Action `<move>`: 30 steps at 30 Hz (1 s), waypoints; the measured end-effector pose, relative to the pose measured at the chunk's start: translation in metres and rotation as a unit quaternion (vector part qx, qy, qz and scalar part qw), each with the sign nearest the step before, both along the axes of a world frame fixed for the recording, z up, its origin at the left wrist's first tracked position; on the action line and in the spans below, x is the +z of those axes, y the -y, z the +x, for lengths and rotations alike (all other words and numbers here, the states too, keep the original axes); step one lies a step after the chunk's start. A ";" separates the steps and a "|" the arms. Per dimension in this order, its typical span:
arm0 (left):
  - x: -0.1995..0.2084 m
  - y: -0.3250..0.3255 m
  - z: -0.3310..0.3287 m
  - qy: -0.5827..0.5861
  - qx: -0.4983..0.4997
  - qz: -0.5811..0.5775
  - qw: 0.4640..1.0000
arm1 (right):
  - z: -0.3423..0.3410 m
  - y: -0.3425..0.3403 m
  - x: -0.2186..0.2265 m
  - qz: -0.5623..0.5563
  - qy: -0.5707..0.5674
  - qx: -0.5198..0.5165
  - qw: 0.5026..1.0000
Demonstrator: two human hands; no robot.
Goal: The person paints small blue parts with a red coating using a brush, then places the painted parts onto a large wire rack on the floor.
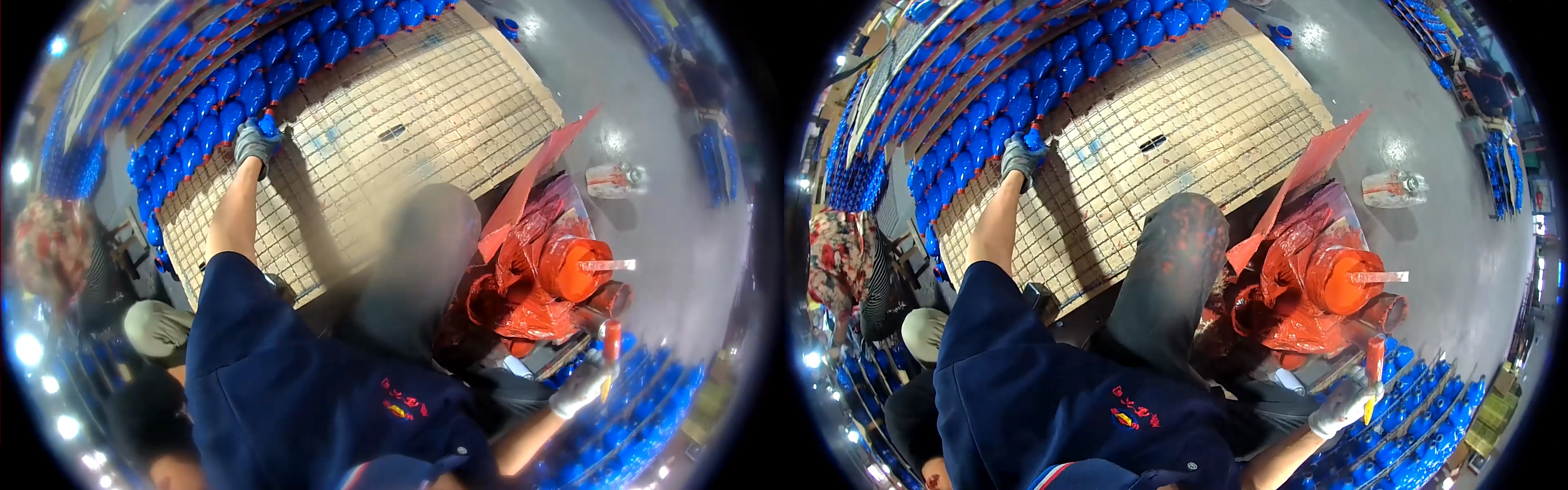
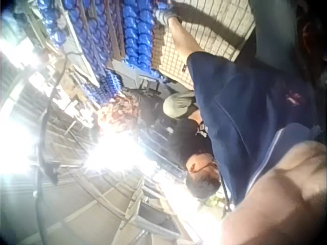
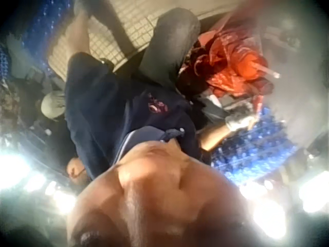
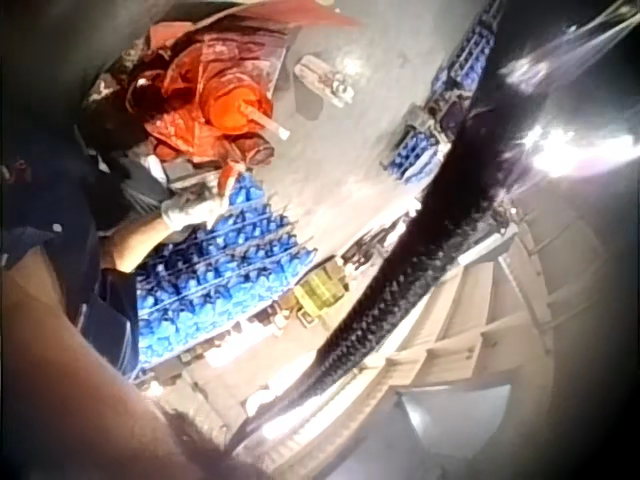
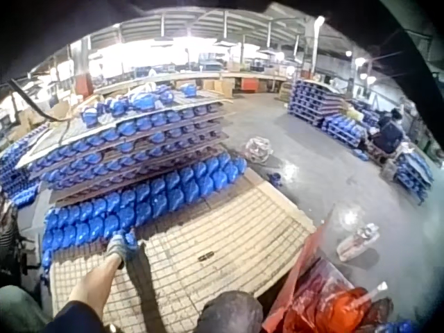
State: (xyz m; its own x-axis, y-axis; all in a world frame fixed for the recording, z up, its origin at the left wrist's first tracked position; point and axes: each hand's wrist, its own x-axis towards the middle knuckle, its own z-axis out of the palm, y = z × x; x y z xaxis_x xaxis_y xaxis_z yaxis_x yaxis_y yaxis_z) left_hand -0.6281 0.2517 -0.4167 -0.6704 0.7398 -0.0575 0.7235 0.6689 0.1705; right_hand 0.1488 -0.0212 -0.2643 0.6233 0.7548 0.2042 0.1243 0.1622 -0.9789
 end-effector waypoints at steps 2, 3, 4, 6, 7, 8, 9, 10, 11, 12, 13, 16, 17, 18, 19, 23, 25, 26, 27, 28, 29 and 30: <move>0.002 0.000 0.001 0.011 0.007 -0.004 1.000 | -0.009 -0.009 0.007 0.013 -0.009 0.022 1.000; 0.004 -0.001 -0.001 0.002 0.005 -0.002 1.000 | -0.030 -0.019 0.020 0.007 0.011 0.031 0.999; 0.000 -0.008 -0.005 0.001 -0.010 0.012 1.000 | -0.034 -0.022 0.026 0.014 0.015 0.040 0.999; -0.009 -0.012 -0.022 0.006 -0.001 0.016 1.000 | -0.037 -0.025 0.030 0.019 0.015 0.064 0.998; -0.001 -0.018 0.000 0.000 -0.023 -0.001 1.000 | -0.035 -0.020 0.036 0.011 0.018 0.034 0.999; 0.000 -0.027 0.007 -0.019 -0.027 0.000 0.999 | -0.036 -0.016 0.040 0.005 0.011 0.003 1.000; 0.003 -0.035 0.000 -0.039 -0.054 -0.013 0.998 | -0.039 -0.014 0.037 0.005 0.021 -0.043 0.999; 0.006 -0.045 0.007 -0.016 -0.064 -0.010 0.998 | -0.044 -0.011 0.043 0.004 0.042 -0.107 0.993; 0.020 -0.047 0.033 -0.068 -0.115 0.010 0.991 | -0.045 -0.002 0.055 -0.028 0.082 -0.116 0.990; 0.010 -0.044 0.015 -0.121 -0.177 -0.074 0.974 | -0.044 -0.006 0.064 -0.056 0.115 -0.106 0.986; 0.002 -0.024 -0.014 -0.172 -0.221 -0.146 0.949 | -0.059 -0.022 0.083 -0.173 0.205 -0.164 0.949; -0.037 -0.053 0.011 -0.267 -0.302 0.138 0.905 | -0.033 -0.013 0.093 -0.093 0.303 -0.101 0.943; -0.038 -0.050 0.009 -0.240 -0.291 0.256 0.890 | -0.022 -0.022 0.108 -0.068 0.296 -0.018 0.953; -0.018 -0.056 0.029 -0.183 -0.306 0.336 0.872 | -0.014 -0.017 0.115 -0.056 0.312 0.019 0.948; -0.012 -0.064 0.063 -0.104 -0.339 0.381 0.854 | -0.001 -0.006 0.122 -0.045 0.368 0.023 0.929; 0.112 -0.050 0.278 0.167 -0.485 0.455 0.728 | 0.070 0.044 0.124 -0.027 0.566 -0.100 0.818; 0.173 -0.004 0.351 0.173 -0.534 0.440 0.701 | 0.119 0.056 0.130 -0.137 0.662 -0.191 0.712; 0.189 0.013 0.376 0.247 -0.530 0.407 0.702 | 0.138 0.054 0.141 -0.196 0.689 -0.239 0.655; 0.210 0.039 0.406 0.305 -0.543 0.390 0.679 | 0.164 0.053 0.148 -0.247 0.723 -0.288 0.577; 0.223 0.056 0.431 0.367 -0.554 0.367 0.651 | 0.187 0.053 0.161 -0.311 0.733 -0.299 0.527; 0.220 0.057 0.448 0.405 -0.565 0.363 0.621 | 0.213 0.054 0.162 -0.302 0.751 -0.350 0.471; 0.227 0.071 0.467 0.482 -0.536 0.334 0.607 | 0.231 0.049 0.169 -0.372 0.738 -0.350 0.442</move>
State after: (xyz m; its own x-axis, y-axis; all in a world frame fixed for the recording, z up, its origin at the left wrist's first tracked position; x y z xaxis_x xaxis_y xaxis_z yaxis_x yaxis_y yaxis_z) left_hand -0.1611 0.1804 -0.1901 0.3243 0.7957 0.5115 0.0313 -0.5495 0.8349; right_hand 0.3795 -0.0706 -0.0949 0.3602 0.6832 0.6352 0.4811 -0.7194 0.5010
